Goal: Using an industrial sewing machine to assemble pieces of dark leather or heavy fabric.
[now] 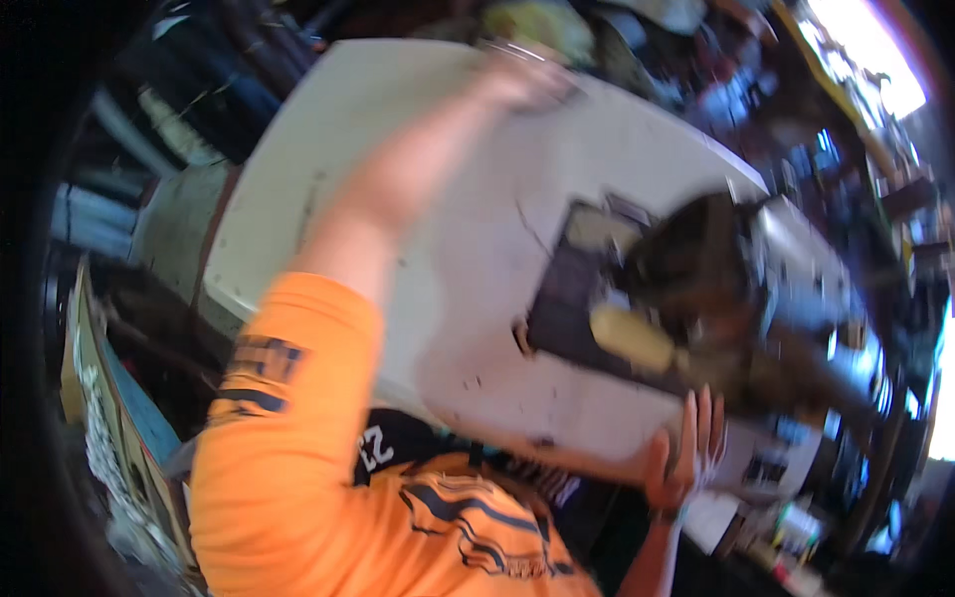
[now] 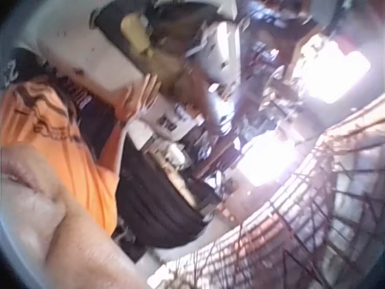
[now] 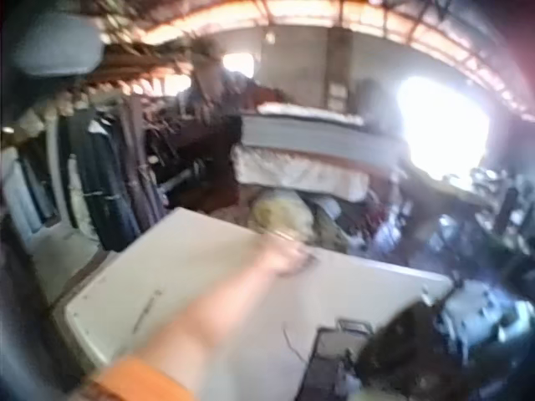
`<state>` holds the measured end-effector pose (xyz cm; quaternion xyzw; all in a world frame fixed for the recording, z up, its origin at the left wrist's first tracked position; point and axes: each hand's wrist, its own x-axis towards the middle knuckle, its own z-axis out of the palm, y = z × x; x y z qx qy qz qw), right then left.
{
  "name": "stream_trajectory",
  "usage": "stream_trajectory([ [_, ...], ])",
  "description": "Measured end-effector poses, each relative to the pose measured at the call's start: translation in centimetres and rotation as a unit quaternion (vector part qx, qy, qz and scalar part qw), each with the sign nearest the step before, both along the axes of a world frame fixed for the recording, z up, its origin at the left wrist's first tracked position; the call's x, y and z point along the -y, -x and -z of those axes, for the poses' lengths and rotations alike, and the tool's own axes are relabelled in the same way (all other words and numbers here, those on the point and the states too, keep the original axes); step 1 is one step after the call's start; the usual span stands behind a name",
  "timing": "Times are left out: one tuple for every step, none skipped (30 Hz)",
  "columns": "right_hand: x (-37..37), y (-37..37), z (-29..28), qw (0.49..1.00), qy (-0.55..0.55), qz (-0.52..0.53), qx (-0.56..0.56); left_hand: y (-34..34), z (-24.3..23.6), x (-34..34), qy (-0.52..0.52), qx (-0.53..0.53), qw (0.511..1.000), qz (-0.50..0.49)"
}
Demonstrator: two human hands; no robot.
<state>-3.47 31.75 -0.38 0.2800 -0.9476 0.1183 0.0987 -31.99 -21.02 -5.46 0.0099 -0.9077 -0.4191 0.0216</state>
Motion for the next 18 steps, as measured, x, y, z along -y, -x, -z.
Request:
stream_trajectory([
  [-0.7, 0.0, 0.3, 1.000, 0.007, 0.012, -0.003, -3.4, -1.3, 3.3, 0.209, -0.129, 0.969, -0.033],
  [-0.5, 0.4, 0.0, 1.000, 0.013, 0.005, -0.010, -7.8, -3.6, 6.7, 0.374, -0.035, 0.915, -0.148],
  [-0.6, 0.1, 0.0, 0.999, 0.016, 0.024, -0.013, -11.3, -3.1, 11.6, 0.379, -0.021, 0.909, -0.170],
  [0.3, 1.0, 0.3, 0.999, 0.046, -0.011, -0.016, -18.8, -1.3, 22.3, 0.415, -0.048, 0.876, -0.240],
  [0.0, 0.6, 0.3, 0.999, 0.029, 0.011, -0.023, -22.4, -1.2, 22.7, 0.458, -0.068, 0.860, -0.217],
  [0.4, 0.9, 0.4, 0.999, 0.044, -0.001, -0.032, -29.3, -1.3, 28.1, 0.562, -0.017, 0.807, -0.180],
  [0.3, 0.8, 0.8, 0.998, 0.060, 0.009, -0.029, -34.0, -0.2, 29.3, 0.489, -0.035, 0.843, -0.219],
  [-0.2, 0.4, 0.7, 0.998, 0.043, 0.025, -0.040, -35.8, 1.1, 26.4, 0.376, 0.004, 0.897, -0.232],
  [-0.4, 0.0, 0.6, 0.998, 0.033, 0.031, -0.051, -38.5, 1.5, 23.2, 0.400, 0.032, 0.887, -0.227],
  [-0.3, -0.2, 0.4, 0.997, 0.044, 0.040, -0.053, -41.6, 1.2, 20.2, 0.394, 0.016, 0.887, -0.241],
  [-0.1, -0.4, 0.2, 0.997, 0.035, 0.037, -0.060, -44.5, 0.0, 16.6, 0.408, -0.010, 0.888, -0.212],
  [-0.7, -0.5, 0.1, 0.997, 0.016, 0.041, -0.068, -45.5, -0.4, 11.7, 0.385, -0.027, 0.902, -0.194],
  [-0.8, -0.6, 0.2, 0.996, 0.036, 0.036, -0.067, -46.3, -1.1, 7.6, 0.374, -0.035, 0.908, -0.186],
  [-1.0, -0.8, 0.3, 0.996, 0.042, 0.044, -0.069, -46.9, -1.7, 3.7, 0.361, -0.041, 0.914, -0.181],
  [-1.1, -0.7, 1.0, 0.994, 0.069, 0.044, -0.074, -46.8, -1.9, -0.8, 0.358, -0.073, 0.911, -0.194],
  [-1.3, -0.7, 1.7, 0.991, 0.096, 0.047, -0.079, -46.0, -2.0, -5.2, 0.354, -0.106, 0.906, -0.204],
  [-0.7, -0.9, 1.6, 0.985, 0.149, 0.046, -0.069, -45.0, -2.2, -8.9, 0.354, -0.122, 0.901, -0.218],
  [0.0, -0.8, 1.4, 0.984, 0.154, 0.048, -0.071, -43.8, -2.6, -12.2, 0.351, -0.136, 0.897, -0.232],
])
